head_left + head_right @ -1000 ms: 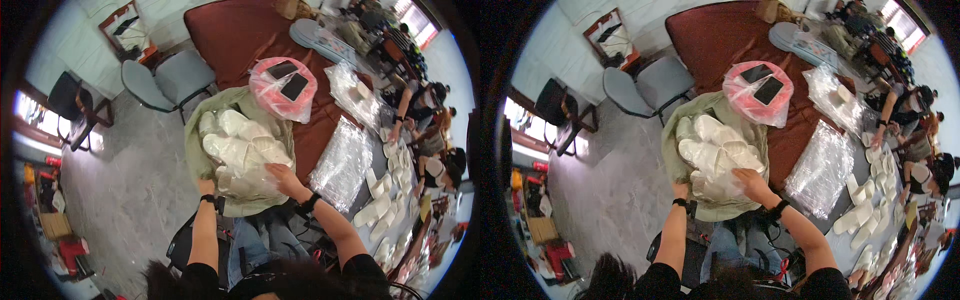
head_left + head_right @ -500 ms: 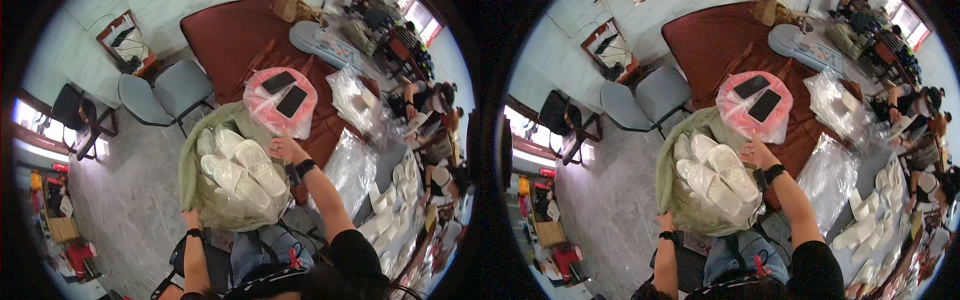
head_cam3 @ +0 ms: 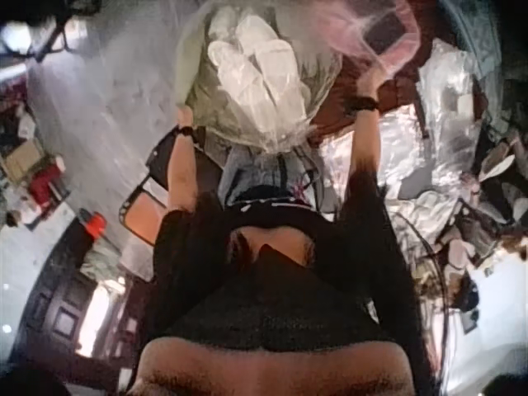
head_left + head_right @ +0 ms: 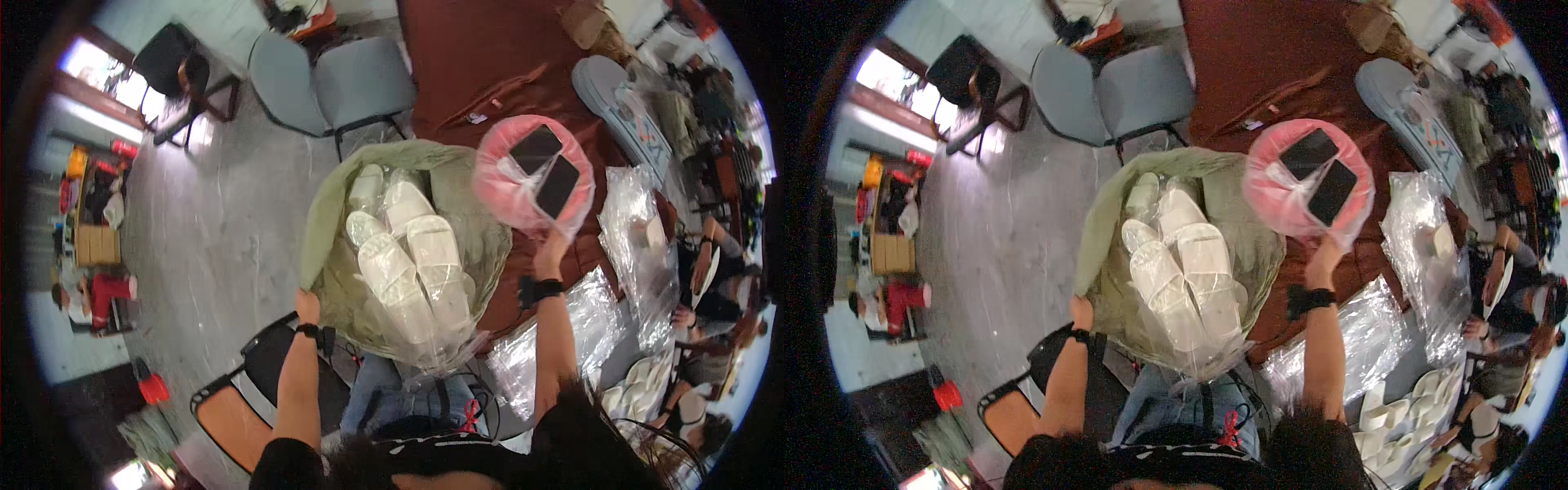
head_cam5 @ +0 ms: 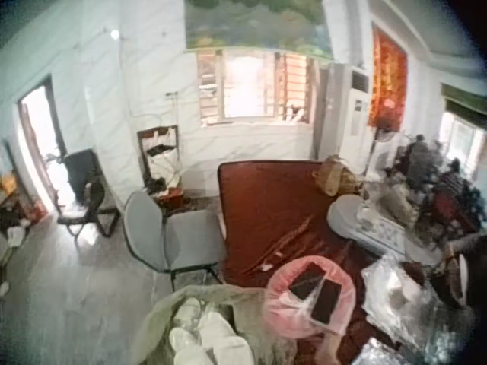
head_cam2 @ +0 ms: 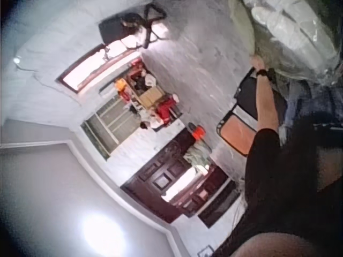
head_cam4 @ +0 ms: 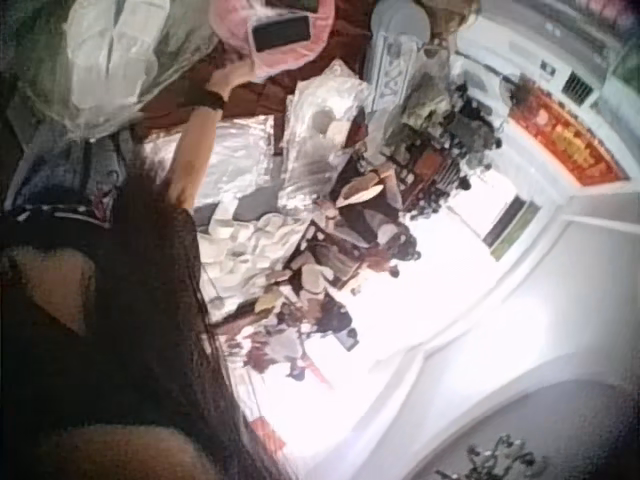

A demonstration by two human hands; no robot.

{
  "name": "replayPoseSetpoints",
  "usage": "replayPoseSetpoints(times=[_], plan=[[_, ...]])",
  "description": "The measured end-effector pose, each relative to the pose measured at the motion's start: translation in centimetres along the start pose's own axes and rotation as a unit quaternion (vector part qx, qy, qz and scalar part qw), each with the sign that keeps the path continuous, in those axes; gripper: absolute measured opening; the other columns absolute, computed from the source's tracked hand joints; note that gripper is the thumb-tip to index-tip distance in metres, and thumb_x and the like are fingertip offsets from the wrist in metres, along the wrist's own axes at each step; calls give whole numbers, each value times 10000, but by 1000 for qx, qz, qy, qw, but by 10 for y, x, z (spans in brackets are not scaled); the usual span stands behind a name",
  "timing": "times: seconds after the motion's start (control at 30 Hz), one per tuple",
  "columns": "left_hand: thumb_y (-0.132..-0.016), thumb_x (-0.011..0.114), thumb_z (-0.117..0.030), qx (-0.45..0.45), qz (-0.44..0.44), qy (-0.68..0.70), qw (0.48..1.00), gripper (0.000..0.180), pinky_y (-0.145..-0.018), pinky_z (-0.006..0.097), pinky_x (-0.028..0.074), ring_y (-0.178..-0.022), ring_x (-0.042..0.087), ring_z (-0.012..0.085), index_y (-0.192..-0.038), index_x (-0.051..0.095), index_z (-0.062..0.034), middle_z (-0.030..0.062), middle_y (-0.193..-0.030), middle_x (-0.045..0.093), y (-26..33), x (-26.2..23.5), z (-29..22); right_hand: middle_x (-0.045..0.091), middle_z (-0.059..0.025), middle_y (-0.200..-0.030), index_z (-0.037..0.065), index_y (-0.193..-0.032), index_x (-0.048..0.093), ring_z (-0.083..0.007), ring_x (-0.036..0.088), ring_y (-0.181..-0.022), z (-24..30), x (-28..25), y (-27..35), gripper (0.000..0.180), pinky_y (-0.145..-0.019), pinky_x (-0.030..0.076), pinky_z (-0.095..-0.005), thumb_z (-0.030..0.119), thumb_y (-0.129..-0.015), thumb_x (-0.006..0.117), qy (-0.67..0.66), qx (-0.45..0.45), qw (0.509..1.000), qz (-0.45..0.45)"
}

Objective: Packing finished white slippers into plastic bags and placing them into a large collection sack.

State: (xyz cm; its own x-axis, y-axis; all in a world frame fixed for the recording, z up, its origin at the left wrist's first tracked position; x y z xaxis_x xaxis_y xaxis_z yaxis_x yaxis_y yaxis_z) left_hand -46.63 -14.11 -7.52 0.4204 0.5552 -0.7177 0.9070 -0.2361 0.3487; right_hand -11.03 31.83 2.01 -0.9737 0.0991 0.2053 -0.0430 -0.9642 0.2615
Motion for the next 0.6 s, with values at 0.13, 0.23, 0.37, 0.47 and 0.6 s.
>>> replayPoseSetpoints(times=[0.13, 0.23, 0.37, 0.47, 0.6], plan=[[-786, 453, -157, 132, -4, -134, 982, 304, -656, 444, 437, -767, 533, 406, -1025, 471, 30, 227, -812, 565, -19, 20, 58, 545, -52, -766, 44, -795, 555, -165, 510, -679, 23, -36, -37, 148, -587, 420, -296, 145, -802, 447, 89, 57, 994, 39], [-787, 458, -144, 104, -64, -138, 983, 397, -661, 443, 428, -785, 542, 400, -1159, 370, -33, 255, -860, 561, -7, 14, 63, 529, -81, -1048, 53, -1030, 532, -208, 482, -970, -1, -45, -61, 289, -834, 376, -318, 246, -848, 419, 70, 101, 973, 194], [-789, 410, -61, -97, -16, 121, 988, 433, -716, 437, 397, -834, 520, 397, -1213, 330, -19, 271, -903, 542, 22, 30, -1, 484, -93, -1114, 56, -1079, 493, -228, 464, -1006, -19, 53, -47, 322, -854, 370, -348, 269, -849, 423, 286, -12, 888, 359], [-786, 379, -22, -60, -116, 143, 981, 381, -717, 435, 400, -841, 517, 396, -1164, 385, 28, 262, -917, 545, 49, -4, -29, 455, -102, -1142, 50, -1124, 447, -239, 456, -1016, -24, 131, 52, 355, -867, 366, -349, 271, -846, 434, 219, 96, 847, 475], [-827, 347, -24, -106, -68, 223, 967, 370, -703, 411, 404, -854, 516, 344, -1193, 375, 24, 226, -983, 538, 47, -8, -29, 417, -113, -1179, 43, -1184, 386, -255, 446, -1030, 16, 118, 217, 417, -885, 359, -351, 273, -843, 448, 169, 215, 771, 575]])
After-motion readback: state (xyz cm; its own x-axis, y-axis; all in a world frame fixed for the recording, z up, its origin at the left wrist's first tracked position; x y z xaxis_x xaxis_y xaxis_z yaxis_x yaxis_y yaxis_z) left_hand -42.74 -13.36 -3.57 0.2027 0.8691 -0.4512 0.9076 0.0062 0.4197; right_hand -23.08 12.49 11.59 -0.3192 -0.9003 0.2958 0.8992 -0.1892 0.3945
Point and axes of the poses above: each hand's wrist, its own y-axis away from the middle knuckle, its own x-axis out of the palm, z = x × y, the point moved 3 cm from there along -y, towards the middle knuckle
